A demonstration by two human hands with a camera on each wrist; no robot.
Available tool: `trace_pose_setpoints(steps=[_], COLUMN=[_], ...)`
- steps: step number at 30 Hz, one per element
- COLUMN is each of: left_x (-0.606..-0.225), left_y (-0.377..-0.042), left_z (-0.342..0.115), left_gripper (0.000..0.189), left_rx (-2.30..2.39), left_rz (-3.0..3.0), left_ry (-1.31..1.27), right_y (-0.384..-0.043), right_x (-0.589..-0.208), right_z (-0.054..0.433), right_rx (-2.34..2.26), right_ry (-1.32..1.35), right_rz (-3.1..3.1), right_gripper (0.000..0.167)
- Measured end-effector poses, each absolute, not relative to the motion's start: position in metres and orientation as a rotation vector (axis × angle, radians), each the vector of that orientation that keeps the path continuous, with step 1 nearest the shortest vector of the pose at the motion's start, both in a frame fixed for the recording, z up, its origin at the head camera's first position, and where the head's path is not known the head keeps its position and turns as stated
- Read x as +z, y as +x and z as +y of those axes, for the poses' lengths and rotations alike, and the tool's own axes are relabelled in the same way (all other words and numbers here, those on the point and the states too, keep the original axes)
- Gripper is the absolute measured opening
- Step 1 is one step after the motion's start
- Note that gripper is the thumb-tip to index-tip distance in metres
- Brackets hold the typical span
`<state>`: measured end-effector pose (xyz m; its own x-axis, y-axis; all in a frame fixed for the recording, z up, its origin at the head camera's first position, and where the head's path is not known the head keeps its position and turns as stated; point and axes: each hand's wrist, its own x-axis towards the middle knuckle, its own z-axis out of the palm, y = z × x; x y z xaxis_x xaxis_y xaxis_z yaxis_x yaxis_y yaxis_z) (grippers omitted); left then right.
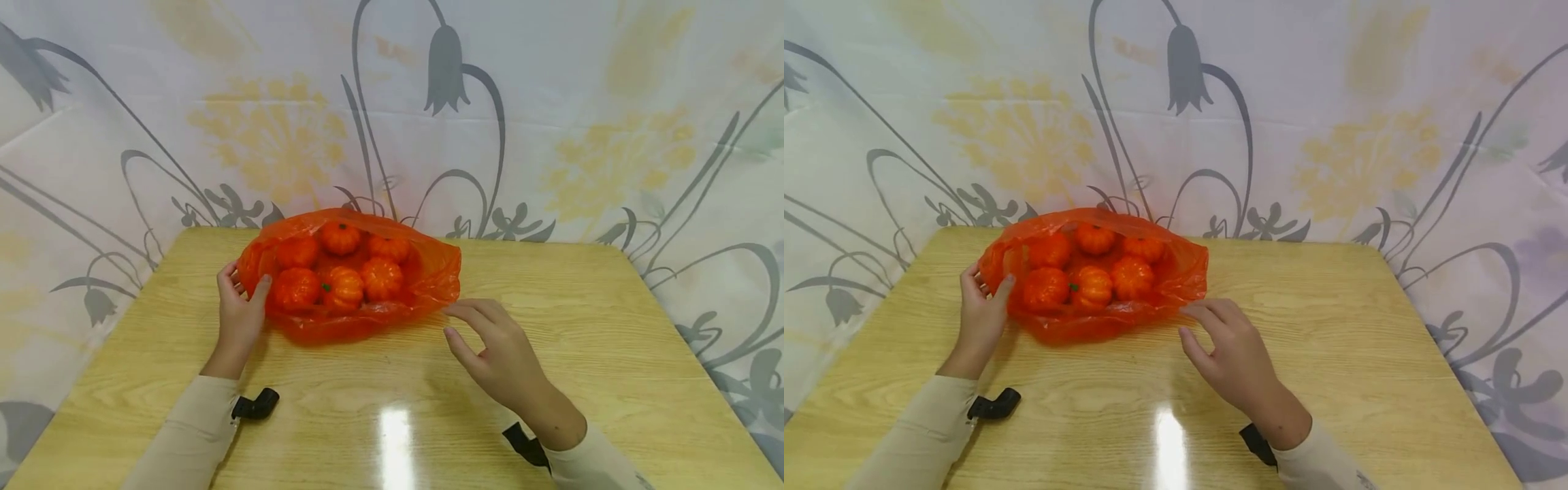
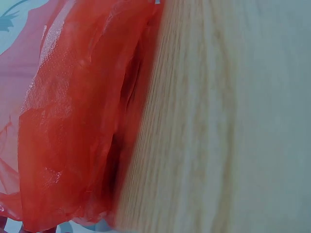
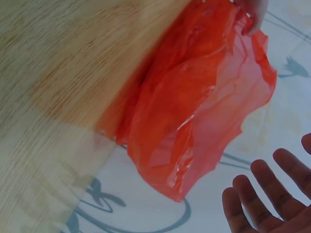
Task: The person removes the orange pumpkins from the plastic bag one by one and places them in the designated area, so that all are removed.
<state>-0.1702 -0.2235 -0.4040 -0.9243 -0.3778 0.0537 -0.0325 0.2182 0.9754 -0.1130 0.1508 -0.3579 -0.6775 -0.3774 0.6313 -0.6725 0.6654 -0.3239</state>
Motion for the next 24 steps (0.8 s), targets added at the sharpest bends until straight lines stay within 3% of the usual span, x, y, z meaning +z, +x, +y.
trace_pose_setpoints(steps=[9, 15, 24], left_x=[-0.412, -0.419, -0.424], left_y=[-0.171, -0.172, -0.172], left_z=[-0.227, -0.227, -0.229], left_gripper=[0.050, 0.025, 0.017], left_rx=[-1.794, -1.924, -2.202], left_rz=[-2.191, -2.038, -1.880], left_ry=[0.475, 0.457, 0.356], right_y=[-0.121, -0.131, -0.143], right_x=[-0.365, -0.365, -0.364], right_z=[0.133, 0.120, 0.098], right_rx=[0.780, 0.779, 0.848], right_ry=[0.835, 0.867, 0.859], right_rz=[-2.392, -2.396, -2.413], right_gripper=[0.028, 0.029, 0.026])
